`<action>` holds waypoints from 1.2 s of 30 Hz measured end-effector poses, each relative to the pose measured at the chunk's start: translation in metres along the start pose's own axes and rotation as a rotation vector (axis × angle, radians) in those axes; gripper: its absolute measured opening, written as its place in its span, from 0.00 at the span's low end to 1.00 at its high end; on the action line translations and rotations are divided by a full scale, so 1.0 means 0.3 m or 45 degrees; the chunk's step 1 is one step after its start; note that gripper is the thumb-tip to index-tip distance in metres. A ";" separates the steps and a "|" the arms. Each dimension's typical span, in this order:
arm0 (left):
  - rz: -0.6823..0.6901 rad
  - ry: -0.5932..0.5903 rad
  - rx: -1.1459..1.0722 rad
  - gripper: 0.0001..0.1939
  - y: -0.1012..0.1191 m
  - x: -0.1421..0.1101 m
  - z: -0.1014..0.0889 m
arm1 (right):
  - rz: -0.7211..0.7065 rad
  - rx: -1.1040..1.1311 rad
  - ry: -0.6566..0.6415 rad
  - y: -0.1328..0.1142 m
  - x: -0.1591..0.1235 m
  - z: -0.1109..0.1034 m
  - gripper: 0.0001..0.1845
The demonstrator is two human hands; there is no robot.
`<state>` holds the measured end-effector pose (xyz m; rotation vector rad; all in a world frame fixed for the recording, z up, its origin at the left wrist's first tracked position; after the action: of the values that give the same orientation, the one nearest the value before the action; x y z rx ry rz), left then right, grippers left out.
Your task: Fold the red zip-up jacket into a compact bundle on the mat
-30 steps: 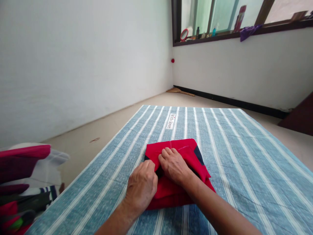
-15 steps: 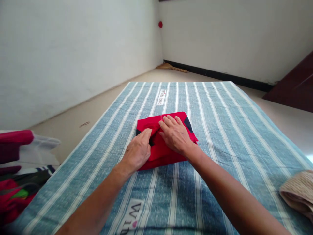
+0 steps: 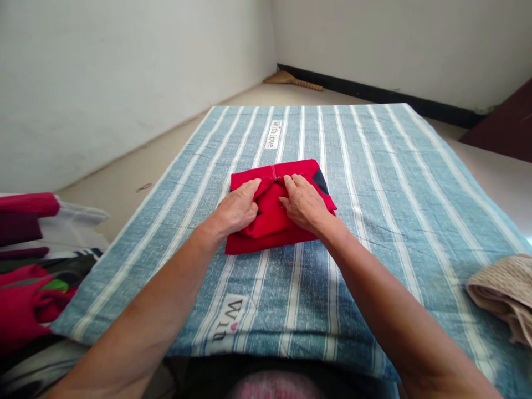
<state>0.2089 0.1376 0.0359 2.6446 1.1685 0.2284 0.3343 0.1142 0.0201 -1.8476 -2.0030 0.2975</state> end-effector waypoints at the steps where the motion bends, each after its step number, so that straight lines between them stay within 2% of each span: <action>1: 0.004 0.002 -0.017 0.25 -0.003 0.001 0.006 | 0.003 -0.003 0.002 0.001 -0.001 0.005 0.25; 7: -0.023 0.049 -0.093 0.24 -0.015 -0.001 0.011 | 0.019 0.002 -0.034 0.000 -0.013 0.005 0.27; 12: -0.023 0.120 -0.197 0.21 -0.017 -0.007 -0.024 | 0.022 -0.050 -0.026 0.018 -0.025 -0.074 0.29; 15: -0.018 0.190 -0.254 0.20 -0.030 -0.015 -0.037 | 0.000 -0.037 -0.085 0.040 -0.024 -0.092 0.29; 19: -0.018 0.198 -0.275 0.21 -0.048 -0.029 -0.013 | -0.065 0.005 -0.169 0.053 -0.033 -0.047 0.32; 25: -0.045 0.127 -0.305 0.27 -0.062 -0.045 0.028 | -0.050 -0.087 -0.063 0.075 -0.060 0.023 0.37; 32: -0.036 0.117 -0.415 0.30 -0.062 -0.056 0.021 | -0.066 -0.121 -0.028 0.088 -0.074 0.042 0.39; 36: -0.007 0.148 -0.459 0.28 -0.084 -0.056 0.031 | -0.082 -0.109 -0.020 0.096 -0.075 0.053 0.40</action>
<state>0.1820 0.1401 0.0192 2.3374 1.0535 0.5434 0.3546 0.0968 -0.0094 -1.8324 -2.1114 0.2113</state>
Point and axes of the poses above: each hand's wrist, its own x-axis towards the middle knuckle, its own z-axis out of the palm, y = z × x, the point moved 7 cm from there along x, towards the middle knuckle, and after that the axes turned 8 degrees about z, right-handed, at the moved point
